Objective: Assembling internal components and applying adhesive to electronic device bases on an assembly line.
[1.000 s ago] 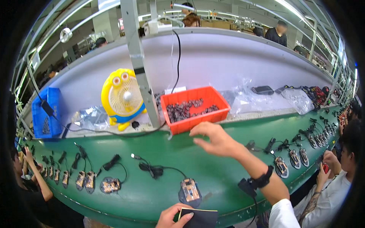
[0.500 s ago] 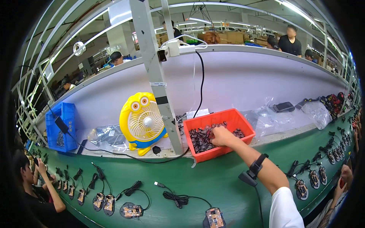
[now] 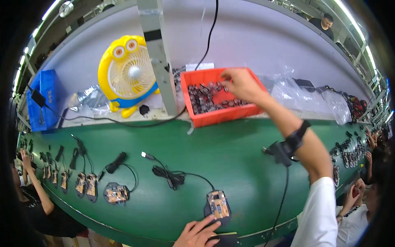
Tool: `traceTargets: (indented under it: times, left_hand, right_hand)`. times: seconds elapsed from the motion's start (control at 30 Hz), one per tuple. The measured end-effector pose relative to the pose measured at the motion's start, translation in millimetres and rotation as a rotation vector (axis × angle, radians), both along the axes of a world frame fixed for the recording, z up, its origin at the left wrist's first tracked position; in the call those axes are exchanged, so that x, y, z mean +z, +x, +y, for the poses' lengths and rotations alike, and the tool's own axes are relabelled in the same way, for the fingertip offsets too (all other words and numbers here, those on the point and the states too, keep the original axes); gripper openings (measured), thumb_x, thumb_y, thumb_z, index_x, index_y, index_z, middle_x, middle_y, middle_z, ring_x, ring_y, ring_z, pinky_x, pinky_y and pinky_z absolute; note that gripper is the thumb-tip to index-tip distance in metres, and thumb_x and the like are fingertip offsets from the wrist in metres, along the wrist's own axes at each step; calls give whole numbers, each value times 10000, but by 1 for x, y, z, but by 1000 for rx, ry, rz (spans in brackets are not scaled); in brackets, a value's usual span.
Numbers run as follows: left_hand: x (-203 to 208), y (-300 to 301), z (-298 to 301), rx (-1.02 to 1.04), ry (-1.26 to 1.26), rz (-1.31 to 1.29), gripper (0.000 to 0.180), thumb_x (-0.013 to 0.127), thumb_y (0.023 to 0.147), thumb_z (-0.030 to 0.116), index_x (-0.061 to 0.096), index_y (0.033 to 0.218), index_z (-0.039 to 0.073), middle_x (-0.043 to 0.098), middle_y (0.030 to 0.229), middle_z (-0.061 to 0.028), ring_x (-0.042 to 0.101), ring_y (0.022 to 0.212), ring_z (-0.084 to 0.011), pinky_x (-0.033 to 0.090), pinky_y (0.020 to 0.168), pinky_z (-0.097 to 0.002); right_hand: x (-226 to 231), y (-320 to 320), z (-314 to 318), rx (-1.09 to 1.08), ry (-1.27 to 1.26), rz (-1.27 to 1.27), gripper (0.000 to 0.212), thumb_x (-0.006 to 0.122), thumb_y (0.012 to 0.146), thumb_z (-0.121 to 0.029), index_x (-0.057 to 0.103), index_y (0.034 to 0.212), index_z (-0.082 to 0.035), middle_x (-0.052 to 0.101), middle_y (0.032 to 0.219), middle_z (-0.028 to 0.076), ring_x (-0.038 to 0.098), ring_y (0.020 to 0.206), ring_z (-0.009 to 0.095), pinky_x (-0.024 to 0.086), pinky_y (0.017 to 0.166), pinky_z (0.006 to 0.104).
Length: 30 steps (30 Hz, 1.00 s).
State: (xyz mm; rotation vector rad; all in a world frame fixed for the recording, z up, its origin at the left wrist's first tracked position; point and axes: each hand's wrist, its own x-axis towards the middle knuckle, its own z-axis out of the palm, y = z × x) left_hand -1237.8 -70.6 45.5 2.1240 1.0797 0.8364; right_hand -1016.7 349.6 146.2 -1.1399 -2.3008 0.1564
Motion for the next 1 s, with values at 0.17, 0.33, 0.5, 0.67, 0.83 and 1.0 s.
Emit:
traceTargets:
  times: [0.17,0.33,0.5,0.67,0.83,1.0]
  left_hand:
    - [-7,-6,-10,53,-18,27,305,750,912,146,621,1155,13,639,1400,-151,540,1397,-361,463,1067,-516]
    - [-9,-3,-11,34,37,-23,277,746,918,169,622,1107,9,649,1381,-161,580,1345,-363,475,1059,-532]
    - [-11,15,-2,-1,99,11,336,736,940,127,545,1190,10,689,1381,-134,612,1313,-401,483,957,-527]
    - [-21,-2,-3,35,160,80,377,748,918,120,573,1226,-8,689,1358,-144,613,1294,-404,487,969,-532]
    - [-12,10,-4,26,262,85,524,815,839,101,607,1311,8,646,1374,-172,615,1222,-386,485,1003,-508]
    - [-14,-9,-11,58,245,59,561,816,852,133,589,1351,13,635,1381,-167,620,1226,-361,490,996,-475]
  right_hand:
    - [104,83,-146,291,103,-389,40,690,930,-53,712,926,-20,709,884,128,662,822,299,524,772,460]
    - [192,178,-365,-141,-655,-703,74,716,806,9,686,844,-47,715,886,113,689,893,270,542,851,419]
    - [188,213,-457,-236,-834,-659,123,736,825,18,686,921,-41,700,977,106,684,949,239,554,867,391]
    - [196,166,-405,-27,-730,-554,181,756,843,28,687,998,-34,685,1067,99,679,1006,209,565,883,363]
    - [207,94,-337,357,-636,-171,240,775,862,37,688,1076,-28,670,1158,91,675,1062,178,577,900,335]
    - [97,16,-276,652,-726,451,301,795,880,47,689,1153,-22,655,1249,84,670,1118,147,588,916,307]
